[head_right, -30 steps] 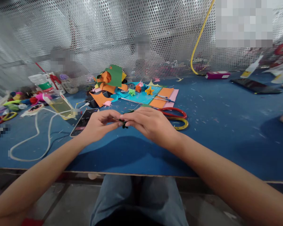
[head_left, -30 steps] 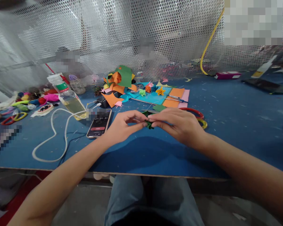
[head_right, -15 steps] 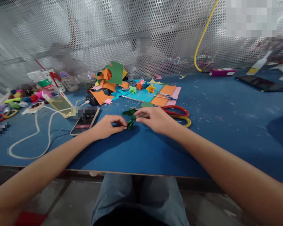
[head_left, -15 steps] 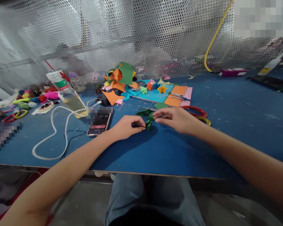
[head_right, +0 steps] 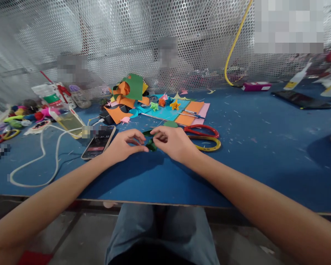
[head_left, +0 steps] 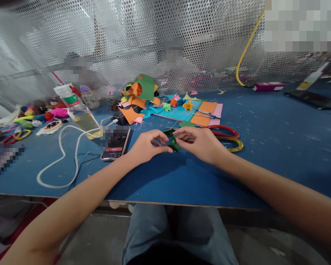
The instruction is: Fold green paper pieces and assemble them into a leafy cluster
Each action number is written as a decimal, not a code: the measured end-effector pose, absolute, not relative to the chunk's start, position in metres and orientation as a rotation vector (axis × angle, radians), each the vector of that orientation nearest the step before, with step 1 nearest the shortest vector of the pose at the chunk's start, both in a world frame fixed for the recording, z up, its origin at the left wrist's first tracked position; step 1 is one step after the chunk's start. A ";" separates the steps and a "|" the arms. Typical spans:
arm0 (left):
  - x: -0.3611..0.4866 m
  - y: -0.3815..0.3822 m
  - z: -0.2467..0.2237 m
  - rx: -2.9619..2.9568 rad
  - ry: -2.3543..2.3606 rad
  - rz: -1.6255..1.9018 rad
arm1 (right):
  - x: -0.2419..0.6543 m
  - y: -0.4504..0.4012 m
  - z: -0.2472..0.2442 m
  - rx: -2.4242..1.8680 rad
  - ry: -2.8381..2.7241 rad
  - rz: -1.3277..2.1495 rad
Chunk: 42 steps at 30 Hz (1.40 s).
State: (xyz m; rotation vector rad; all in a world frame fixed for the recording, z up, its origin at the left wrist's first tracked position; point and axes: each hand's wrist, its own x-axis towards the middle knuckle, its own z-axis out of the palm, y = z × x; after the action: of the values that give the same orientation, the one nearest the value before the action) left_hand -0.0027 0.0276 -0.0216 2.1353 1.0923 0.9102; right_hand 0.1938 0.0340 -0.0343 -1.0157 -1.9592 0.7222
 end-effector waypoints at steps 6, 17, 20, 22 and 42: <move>0.004 0.019 -0.016 2.082 1.098 0.983 | 0.187 0.014 -0.021 -0.861 -2.054 0.544; 0.005 0.014 -0.015 1.986 1.079 1.072 | 0.189 0.015 -0.019 -0.863 -2.014 0.444; 0.004 0.013 -0.015 1.984 1.050 1.035 | 0.190 0.014 -0.018 -0.862 -2.003 0.450; 0.004 0.014 -0.015 1.980 1.048 1.027 | 0.189 0.013 -0.017 -0.869 -2.002 0.447; 0.009 0.013 -0.021 1.874 1.083 0.905 | 0.191 0.017 -0.018 -1.011 -2.145 0.466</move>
State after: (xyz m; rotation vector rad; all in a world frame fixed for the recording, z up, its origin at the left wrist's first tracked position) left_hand 0.0087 0.0129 -0.0211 1.8742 1.0833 0.9050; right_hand 0.1912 0.0166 -0.0179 -1.0114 -2.1451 0.4663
